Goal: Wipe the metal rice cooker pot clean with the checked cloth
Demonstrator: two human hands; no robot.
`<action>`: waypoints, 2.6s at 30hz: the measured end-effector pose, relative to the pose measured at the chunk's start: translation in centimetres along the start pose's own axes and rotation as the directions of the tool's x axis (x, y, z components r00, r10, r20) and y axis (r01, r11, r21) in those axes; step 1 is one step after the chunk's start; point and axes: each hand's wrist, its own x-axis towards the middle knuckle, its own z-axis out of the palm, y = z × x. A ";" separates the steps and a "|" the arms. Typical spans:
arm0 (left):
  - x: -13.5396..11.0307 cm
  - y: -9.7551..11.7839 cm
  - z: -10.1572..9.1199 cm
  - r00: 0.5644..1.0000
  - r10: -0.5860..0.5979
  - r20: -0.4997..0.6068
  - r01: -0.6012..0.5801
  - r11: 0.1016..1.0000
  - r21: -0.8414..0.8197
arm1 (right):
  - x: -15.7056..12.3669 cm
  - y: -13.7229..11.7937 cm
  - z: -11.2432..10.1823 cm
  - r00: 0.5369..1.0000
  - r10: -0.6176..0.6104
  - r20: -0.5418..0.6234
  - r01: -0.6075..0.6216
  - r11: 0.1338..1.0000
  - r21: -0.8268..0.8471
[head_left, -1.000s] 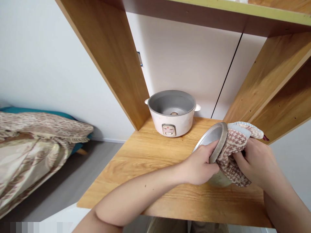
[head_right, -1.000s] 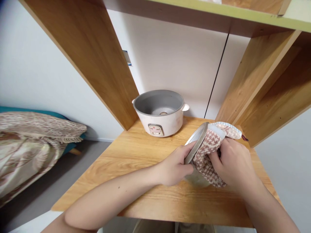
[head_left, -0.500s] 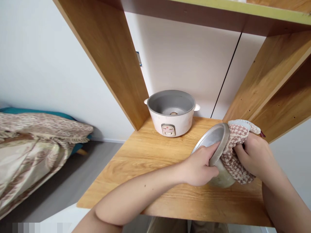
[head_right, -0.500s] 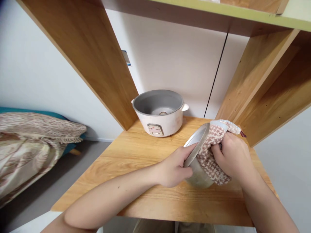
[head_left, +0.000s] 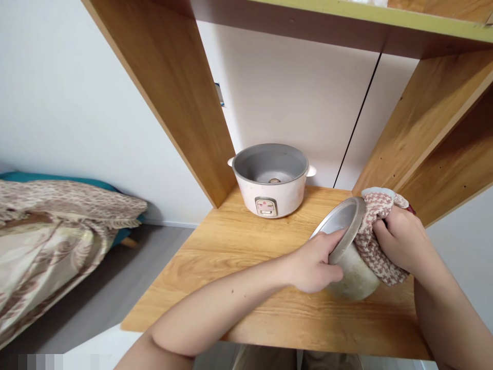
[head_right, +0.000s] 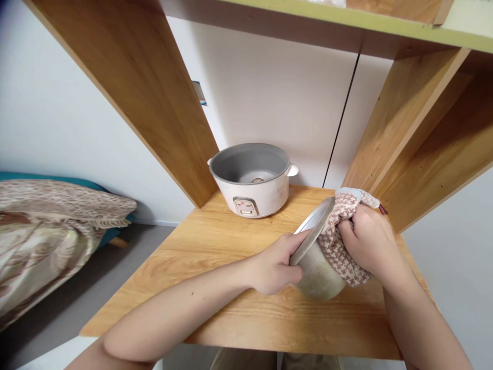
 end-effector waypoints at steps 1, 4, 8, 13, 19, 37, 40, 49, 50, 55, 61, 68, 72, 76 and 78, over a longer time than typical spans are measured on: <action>0.0 0.0 0.0 1.000 -0.001 -0.002 0.001 1.000 -0.010 | -0.1 -0.1 0.0 1.000 -0.003 -0.002 0.003 1.000 -0.015; 0.1 0.0 0.0 1.000 -0.011 -0.013 0.010 0.998 -0.066 | -0.4 -0.3 -0.1 1.000 -0.026 -0.013 0.025 0.999 -0.048; 0.2 0.0 0.1 0.999 -0.001 -0.041 -0.005 0.990 -0.142 | -1.0 -0.9 0.1 0.994 -0.077 -0.078 0.072 0.995 -0.068; 0.3 -0.1 0.1 0.998 0.024 -0.052 -0.031 0.990 -0.140 | -1.8 -1.8 0.1 0.984 -0.114 -0.135 0.101 0.990 -0.095; 0.5 -0.3 0.3 0.996 0.071 -0.061 -0.080 0.984 -0.158 | -3.1 -2.8 -0.1 0.983 -0.136 -0.123 0.118 0.983 -0.143; 0.0 0.0 0.3 0.999 -0.027 -0.034 0.026 0.999 -0.026 | 0.0 0.1 0.3 0.996 -0.074 -0.041 0.076 0.996 0.039; 0.0 0.1 0.4 0.998 -0.014 -0.059 0.013 1.000 -0.021 | -0.1 -0.1 0.4 0.996 -0.072 -0.054 0.073 0.997 0.018; 0.2 -0.1 0.6 0.995 0.030 -0.097 -0.035 0.998 -0.054 | -2.1 -2.0 -0.2 0.990 -0.105 -0.093 0.098 0.992 -0.075; 0.2 -0.1 0.7 0.995 0.037 -0.095 -0.043 0.997 -0.063 | -2.4 -2.3 -0.3 0.991 -0.106 -0.079 0.100 0.992 -0.079; 0.3 -0.1 0.7 0.993 0.078 -0.088 -0.088 0.990 -0.109 | -3.8 -3.1 -0.9 0.986 -0.149 -0.079 0.140 0.984 -0.107; 0.2 0.0 0.7 0.995 0.046 -0.090 -0.053 0.995 -0.083 | -3.0 -2.8 -0.4 0.990 -0.111 -0.090 0.099 0.987 -0.130; 0.1 0.3 0.7 0.994 0.039 -0.104 -0.040 0.999 -0.010 | -1.5 -1.5 0.3 0.990 -0.090 -0.111 0.080 0.992 -0.094; -0.1 0.0 0.7 0.997 -0.006 -0.075 0.011 0.998 0.063 | -0.9 -0.8 0.2 0.997 -0.048 -0.063 0.046 0.999 -0.028; -0.2 -0.6 1.0 0.999 0.015 -0.042 -0.007 0.985 0.171 | -0.8 -0.7 0.1 0.996 -0.031 -0.087 0.035 0.998 0.044; -0.2 -0.7 1.0 0.999 0.036 -0.035 -0.029 0.980 0.197 | -0.9 -0.9 0.3 0.987 -0.078 -0.139 0.092 0.991 0.098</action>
